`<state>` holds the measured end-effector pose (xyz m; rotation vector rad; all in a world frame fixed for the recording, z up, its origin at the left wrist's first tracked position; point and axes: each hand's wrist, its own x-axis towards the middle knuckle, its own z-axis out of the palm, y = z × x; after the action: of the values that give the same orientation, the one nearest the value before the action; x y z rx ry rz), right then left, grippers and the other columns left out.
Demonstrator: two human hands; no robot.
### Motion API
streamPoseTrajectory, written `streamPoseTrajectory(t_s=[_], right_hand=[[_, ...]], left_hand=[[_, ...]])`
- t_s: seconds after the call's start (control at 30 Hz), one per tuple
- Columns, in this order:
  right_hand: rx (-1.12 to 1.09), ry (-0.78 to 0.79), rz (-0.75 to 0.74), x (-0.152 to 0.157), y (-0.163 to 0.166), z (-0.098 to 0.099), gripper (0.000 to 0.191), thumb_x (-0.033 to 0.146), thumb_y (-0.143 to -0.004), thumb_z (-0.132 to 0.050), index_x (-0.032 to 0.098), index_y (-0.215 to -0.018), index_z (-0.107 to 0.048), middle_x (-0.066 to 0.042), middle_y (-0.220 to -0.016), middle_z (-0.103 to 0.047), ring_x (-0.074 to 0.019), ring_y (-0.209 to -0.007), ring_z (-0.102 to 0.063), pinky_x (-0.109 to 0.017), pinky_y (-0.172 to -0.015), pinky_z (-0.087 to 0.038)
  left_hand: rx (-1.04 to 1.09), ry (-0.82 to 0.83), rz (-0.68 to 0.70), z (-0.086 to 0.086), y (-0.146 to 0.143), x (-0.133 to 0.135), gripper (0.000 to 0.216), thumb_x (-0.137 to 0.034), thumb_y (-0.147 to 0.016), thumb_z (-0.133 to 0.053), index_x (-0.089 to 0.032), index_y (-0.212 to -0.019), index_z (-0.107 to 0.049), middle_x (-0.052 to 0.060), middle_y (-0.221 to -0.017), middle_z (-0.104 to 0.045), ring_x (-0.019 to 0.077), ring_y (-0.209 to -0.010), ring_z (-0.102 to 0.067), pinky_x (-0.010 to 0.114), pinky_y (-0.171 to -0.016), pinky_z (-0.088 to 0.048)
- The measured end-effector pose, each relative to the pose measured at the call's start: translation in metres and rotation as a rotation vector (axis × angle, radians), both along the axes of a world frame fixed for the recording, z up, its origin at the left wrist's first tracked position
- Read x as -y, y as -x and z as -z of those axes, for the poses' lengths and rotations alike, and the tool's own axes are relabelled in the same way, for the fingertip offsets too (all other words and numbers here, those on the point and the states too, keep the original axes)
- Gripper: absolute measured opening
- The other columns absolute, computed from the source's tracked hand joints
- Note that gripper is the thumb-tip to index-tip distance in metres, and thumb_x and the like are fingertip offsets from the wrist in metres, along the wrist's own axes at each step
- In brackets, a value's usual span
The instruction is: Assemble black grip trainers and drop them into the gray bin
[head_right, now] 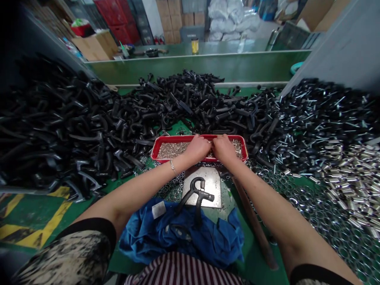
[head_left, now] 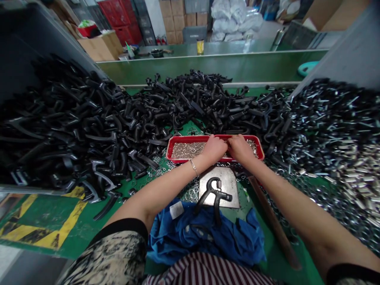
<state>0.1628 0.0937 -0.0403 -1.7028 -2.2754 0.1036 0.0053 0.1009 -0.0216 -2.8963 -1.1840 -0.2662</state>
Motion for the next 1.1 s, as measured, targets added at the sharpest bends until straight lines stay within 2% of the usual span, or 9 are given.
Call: streamPoseTrajectory(t_s=[0.13,0.27,0.37,0.43,0.6,0.8,0.9,1.03,1.1], right_hand=[[-0.115,-0.066,0.073,0.006,0.004,-0.011,0.019,0.021,-0.094,-0.046,0.015,-0.092,-0.064,-0.016,-0.097,-0.068,-0.0277,-0.095,-0.058,-0.038,-0.085,-0.044],[-0.439,-0.088,0.125,0.047,0.010,-0.025,0.024,0.034,-0.099,-0.042,0.017,-0.103,-0.059,-0.010,-0.094,-0.069,-0.0211,-0.081,-0.063,-0.033,-0.075,-0.047],[-0.776,0.154,0.076,0.097,0.016,-0.020,0.026,0.045,-0.096,-0.050,0.021,-0.097,-0.059,-0.002,-0.077,-0.067,-0.0175,-0.064,-0.061,-0.029,-0.064,-0.047],[-0.817,0.330,0.062,0.125,0.020,-0.011,0.025,0.045,-0.094,-0.052,0.021,-0.091,-0.060,0.000,-0.070,-0.065,-0.0159,-0.058,-0.058,-0.028,-0.058,-0.045],[-0.741,0.385,0.087,0.140,0.026,0.009,0.024,0.041,-0.092,-0.052,0.020,-0.087,-0.063,0.000,-0.071,-0.064,-0.0157,-0.061,-0.056,-0.027,-0.058,-0.042],[-0.586,0.329,0.013,0.130,0.026,0.010,0.020,0.034,-0.094,-0.051,0.020,-0.087,-0.062,-0.003,-0.080,-0.067,-0.0173,-0.069,-0.059,-0.027,-0.063,-0.043],[-0.339,0.231,-0.040,0.133,0.030,0.003,0.019,0.030,-0.097,-0.046,0.019,-0.091,-0.060,-0.007,-0.087,-0.067,-0.0200,-0.077,-0.061,-0.029,-0.068,-0.044],[0.135,0.132,-0.141,0.131,0.039,-0.011,0.019,0.019,-0.098,-0.041,0.015,-0.094,-0.059,-0.013,-0.092,-0.066,-0.0254,-0.084,-0.062,-0.033,-0.070,-0.042],[0.197,0.148,-0.178,0.129,0.037,-0.016,0.017,0.019,-0.098,-0.042,0.015,-0.096,-0.059,-0.012,-0.093,-0.066,-0.0252,-0.084,-0.062,-0.032,-0.068,-0.042]], left_hand=[[0.176,0.049,-0.012,-0.002,0.002,0.003,0.023,-0.023,-0.096,-0.051,-0.011,-0.096,-0.070,0.014,-0.094,-0.071,0.0276,-0.097,-0.061,0.044,-0.090,-0.036],[0.557,0.188,-0.084,-0.012,0.016,0.019,0.014,-0.023,-0.093,-0.055,-0.015,-0.092,-0.066,0.007,-0.096,-0.070,0.0196,-0.093,-0.061,0.034,-0.085,-0.042],[0.858,0.376,-0.130,-0.016,0.040,0.048,0.010,-0.025,-0.091,-0.057,-0.016,-0.092,-0.063,0.003,-0.090,-0.068,0.0144,-0.082,-0.061,0.027,-0.077,-0.045],[0.949,0.520,-0.194,-0.012,0.058,0.074,0.011,-0.028,-0.091,-0.058,-0.018,-0.092,-0.062,0.002,-0.087,-0.067,0.0137,-0.079,-0.061,0.026,-0.074,-0.046],[0.890,0.745,-0.375,0.003,0.089,0.135,0.012,-0.030,-0.089,-0.058,-0.018,-0.090,-0.061,0.002,-0.085,-0.065,0.0155,-0.078,-0.060,0.027,-0.073,-0.047],[0.520,0.487,-0.266,0.013,0.096,0.187,0.009,-0.019,-0.092,-0.052,-0.020,-0.086,-0.059,0.006,-0.100,-0.062,0.0212,-0.100,-0.056,0.036,-0.095,-0.042],[0.429,0.381,-0.242,0.021,0.090,0.190,0.014,-0.020,-0.098,-0.044,-0.018,-0.092,-0.057,0.008,-0.096,-0.061,0.0221,-0.096,-0.054,0.036,-0.091,-0.043],[0.405,0.385,-0.237,0.024,0.084,0.175,0.012,-0.022,-0.097,-0.048,-0.017,-0.090,-0.057,0.008,-0.093,-0.061,0.0225,-0.093,-0.054,0.036,-0.088,-0.044],[0.427,0.381,-0.259,0.020,0.082,0.167,0.009,-0.023,-0.095,-0.052,-0.019,-0.089,-0.057,0.006,-0.095,-0.062,0.0224,-0.096,-0.054,0.037,-0.091,-0.043]])
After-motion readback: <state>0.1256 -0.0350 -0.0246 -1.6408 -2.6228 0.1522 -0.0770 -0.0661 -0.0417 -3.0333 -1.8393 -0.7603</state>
